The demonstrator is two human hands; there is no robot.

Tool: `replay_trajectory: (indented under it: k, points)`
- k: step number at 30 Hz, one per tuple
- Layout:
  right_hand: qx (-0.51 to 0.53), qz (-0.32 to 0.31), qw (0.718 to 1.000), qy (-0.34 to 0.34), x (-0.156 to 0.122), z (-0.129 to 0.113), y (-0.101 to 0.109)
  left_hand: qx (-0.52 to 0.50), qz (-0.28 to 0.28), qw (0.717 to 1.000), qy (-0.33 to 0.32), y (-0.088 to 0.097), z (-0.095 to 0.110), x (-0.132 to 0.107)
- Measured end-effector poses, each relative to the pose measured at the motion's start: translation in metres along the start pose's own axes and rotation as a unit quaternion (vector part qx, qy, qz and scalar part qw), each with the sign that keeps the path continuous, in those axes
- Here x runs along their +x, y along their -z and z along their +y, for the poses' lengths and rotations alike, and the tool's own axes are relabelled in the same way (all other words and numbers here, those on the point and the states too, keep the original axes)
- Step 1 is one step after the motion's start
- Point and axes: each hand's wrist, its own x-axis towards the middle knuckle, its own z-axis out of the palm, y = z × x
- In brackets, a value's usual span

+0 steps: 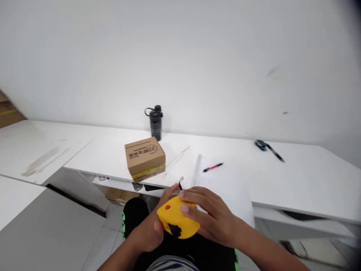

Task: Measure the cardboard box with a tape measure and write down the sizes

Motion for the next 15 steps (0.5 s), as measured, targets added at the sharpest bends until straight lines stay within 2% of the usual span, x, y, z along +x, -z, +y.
replay_trajectory:
  k: [2, 4, 6, 8, 11, 13, 15]
  points:
    - [0.003, 0.008, 1.000, -0.030, -0.015, -0.003, 0.001, 0.002, 0.026, 0.997, -0.069, -0.013, -0.014, 0.006]
    - [0.011, 0.010, 0.997, -0.080, -0.030, -0.002, 0.001, 0.046, 0.071, 0.991, -0.108, -0.027, -0.022, 0.016]
    - [0.026, -0.003, 0.991, -0.128, -0.044, 0.003, 0.000, 0.066, 0.111, 0.986, -0.108, -0.041, -0.028, 0.030]
    - [0.018, -0.041, 0.986, -0.161, -0.055, 0.013, 0.000, 0.053, 0.148, 0.983, -0.098, -0.051, -0.035, 0.046]
    - [-0.016, -0.134, 0.958, -0.252, -0.071, 0.039, 0.004, 0.011, 0.180, 0.983, -0.020, -0.057, -0.047, 0.074]
    - [0.026, -0.194, 0.919, -0.342, -0.084, 0.062, 0.009, -0.027, 0.168, 0.983, 0.071, -0.056, -0.055, 0.091]
    - [0.072, -0.212, 0.878, -0.422, -0.097, 0.088, 0.014, -0.075, 0.127, 0.980, 0.135, -0.051, -0.063, 0.106]
